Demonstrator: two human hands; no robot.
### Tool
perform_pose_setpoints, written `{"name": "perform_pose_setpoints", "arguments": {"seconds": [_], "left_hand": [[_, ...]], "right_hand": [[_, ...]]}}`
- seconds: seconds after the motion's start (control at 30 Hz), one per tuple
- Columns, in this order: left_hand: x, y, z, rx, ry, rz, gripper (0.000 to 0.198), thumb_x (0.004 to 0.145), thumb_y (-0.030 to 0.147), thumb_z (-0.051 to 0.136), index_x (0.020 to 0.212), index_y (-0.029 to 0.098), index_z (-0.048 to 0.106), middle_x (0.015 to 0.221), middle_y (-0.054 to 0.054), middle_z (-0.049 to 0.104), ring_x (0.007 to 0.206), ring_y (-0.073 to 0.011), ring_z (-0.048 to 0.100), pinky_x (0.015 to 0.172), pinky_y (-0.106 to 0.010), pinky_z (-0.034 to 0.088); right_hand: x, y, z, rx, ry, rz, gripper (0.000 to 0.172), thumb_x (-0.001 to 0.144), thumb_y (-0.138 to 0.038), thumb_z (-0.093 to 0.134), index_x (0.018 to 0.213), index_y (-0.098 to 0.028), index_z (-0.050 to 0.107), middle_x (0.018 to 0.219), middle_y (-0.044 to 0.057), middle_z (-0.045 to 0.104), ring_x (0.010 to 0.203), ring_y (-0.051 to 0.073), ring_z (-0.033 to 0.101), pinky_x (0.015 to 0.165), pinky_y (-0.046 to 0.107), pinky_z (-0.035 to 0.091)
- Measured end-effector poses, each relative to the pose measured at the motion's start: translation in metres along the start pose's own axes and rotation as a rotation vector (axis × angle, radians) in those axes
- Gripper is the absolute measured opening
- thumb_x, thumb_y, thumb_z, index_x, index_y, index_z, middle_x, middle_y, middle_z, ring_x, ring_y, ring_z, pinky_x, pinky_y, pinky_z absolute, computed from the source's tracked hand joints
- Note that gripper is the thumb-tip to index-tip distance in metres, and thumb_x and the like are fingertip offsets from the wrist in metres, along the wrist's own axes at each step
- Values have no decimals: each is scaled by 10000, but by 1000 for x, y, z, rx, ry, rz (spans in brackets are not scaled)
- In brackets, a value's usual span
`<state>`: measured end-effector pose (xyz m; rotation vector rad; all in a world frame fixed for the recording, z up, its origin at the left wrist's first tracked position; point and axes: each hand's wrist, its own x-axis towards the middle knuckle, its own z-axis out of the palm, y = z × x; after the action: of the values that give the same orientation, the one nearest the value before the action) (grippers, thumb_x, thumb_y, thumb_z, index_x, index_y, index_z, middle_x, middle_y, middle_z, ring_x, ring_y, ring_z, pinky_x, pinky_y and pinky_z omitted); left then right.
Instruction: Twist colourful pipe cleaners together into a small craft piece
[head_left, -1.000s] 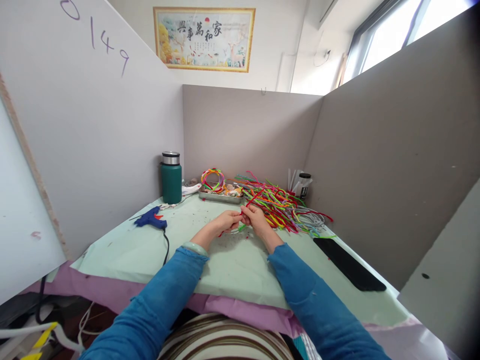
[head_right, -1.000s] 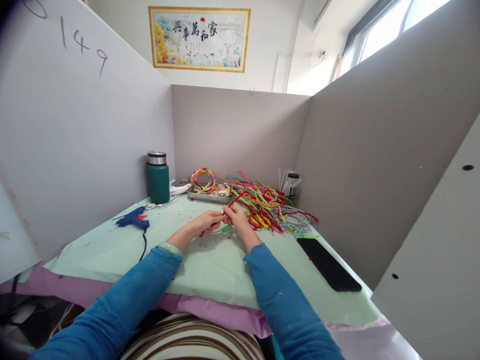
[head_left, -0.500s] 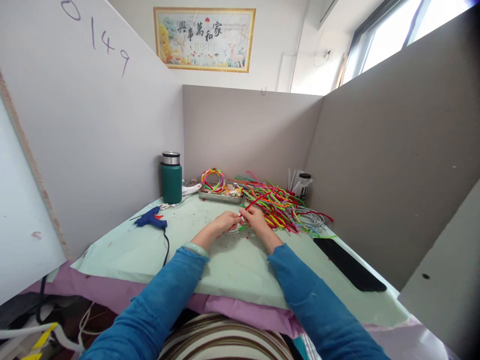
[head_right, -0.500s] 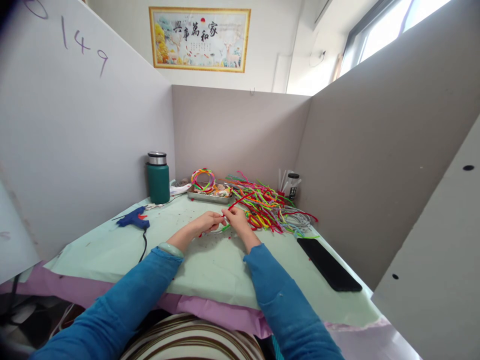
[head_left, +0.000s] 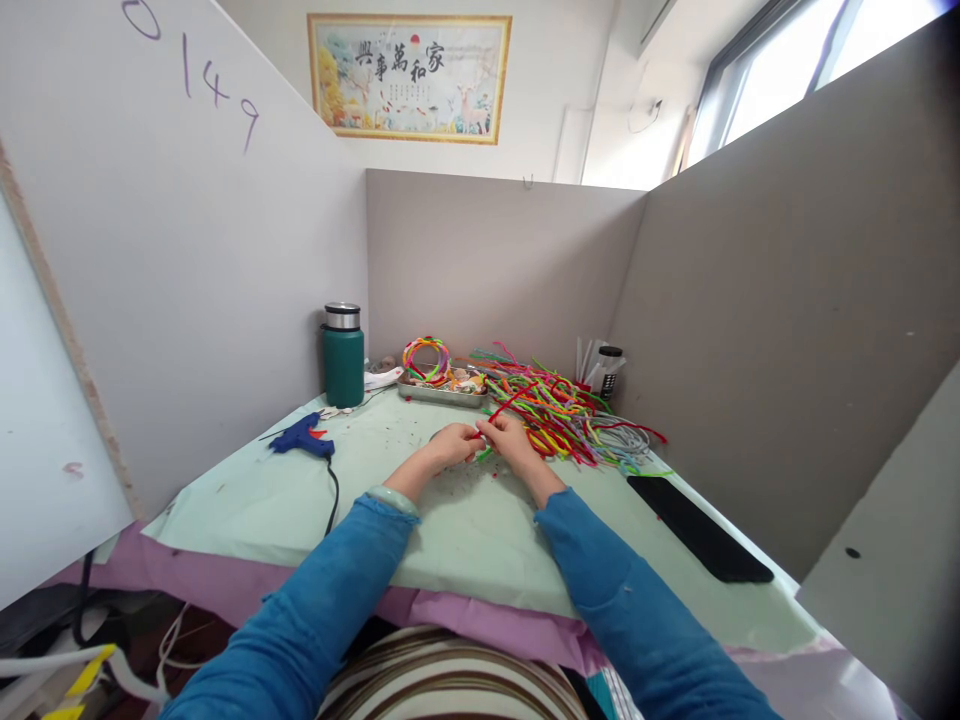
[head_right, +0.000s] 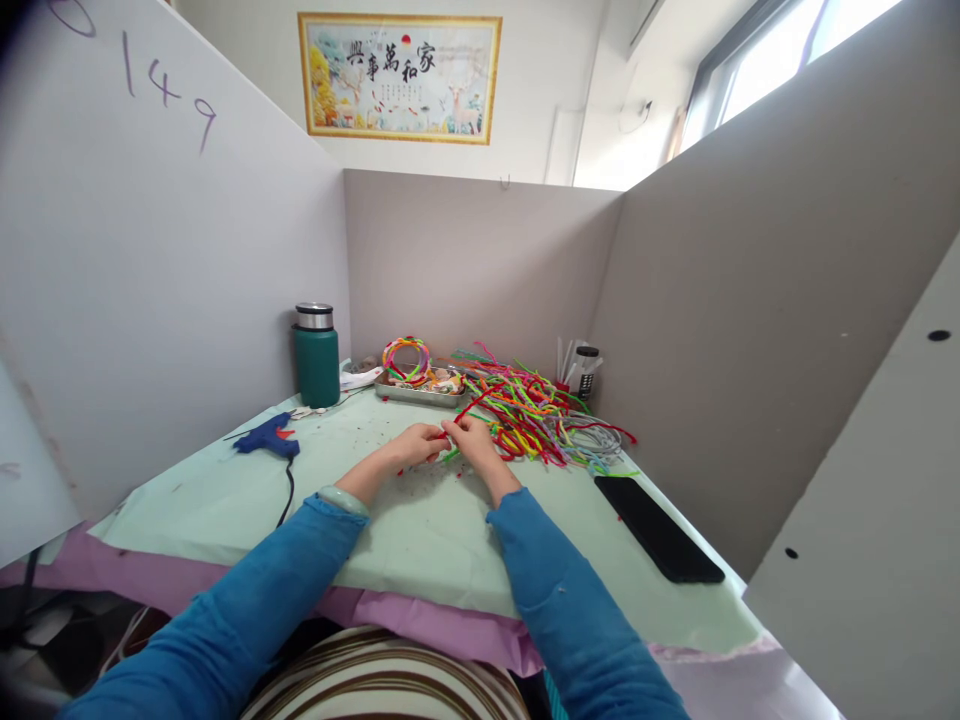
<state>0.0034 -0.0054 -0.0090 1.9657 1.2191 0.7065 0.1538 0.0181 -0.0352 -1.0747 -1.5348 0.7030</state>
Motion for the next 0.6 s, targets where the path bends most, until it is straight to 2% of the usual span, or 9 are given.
{"name": "perform_pose_setpoints", "arguments": {"seconds": [0.17, 0.43, 0.6], "left_hand": [[2, -3, 0, -25, -12, 41, 303, 802, 394, 444, 805, 140, 610, 514, 30, 502, 373, -61, 319, 405, -207, 236], [5, -7, 1, 40, -32, 2, 403, 787, 476, 448, 864, 119, 618, 552, 20, 527, 388, -61, 341, 406, -206, 248], [6, -9, 2, 50, -32, -16, 389, 795, 458, 434, 866, 123, 618, 541, 24, 521, 383, -59, 335, 404, -198, 251]], "right_hand": [[-3, -5, 0, -29, -14, -5, 402, 688, -530, 596, 545, -180, 459, 467, -35, 463, 448, 93, 384, 450, 226, 285], [-7, -12, 1, -30, -69, -4, 393, 707, -521, 569, 551, -173, 476, 477, -20, 510, 461, 100, 409, 476, 230, 315], [-8, -16, 0, -138, -82, -28, 344, 752, -458, 534, 567, -170, 499, 508, -13, 532, 495, 109, 434, 502, 233, 321]]}}
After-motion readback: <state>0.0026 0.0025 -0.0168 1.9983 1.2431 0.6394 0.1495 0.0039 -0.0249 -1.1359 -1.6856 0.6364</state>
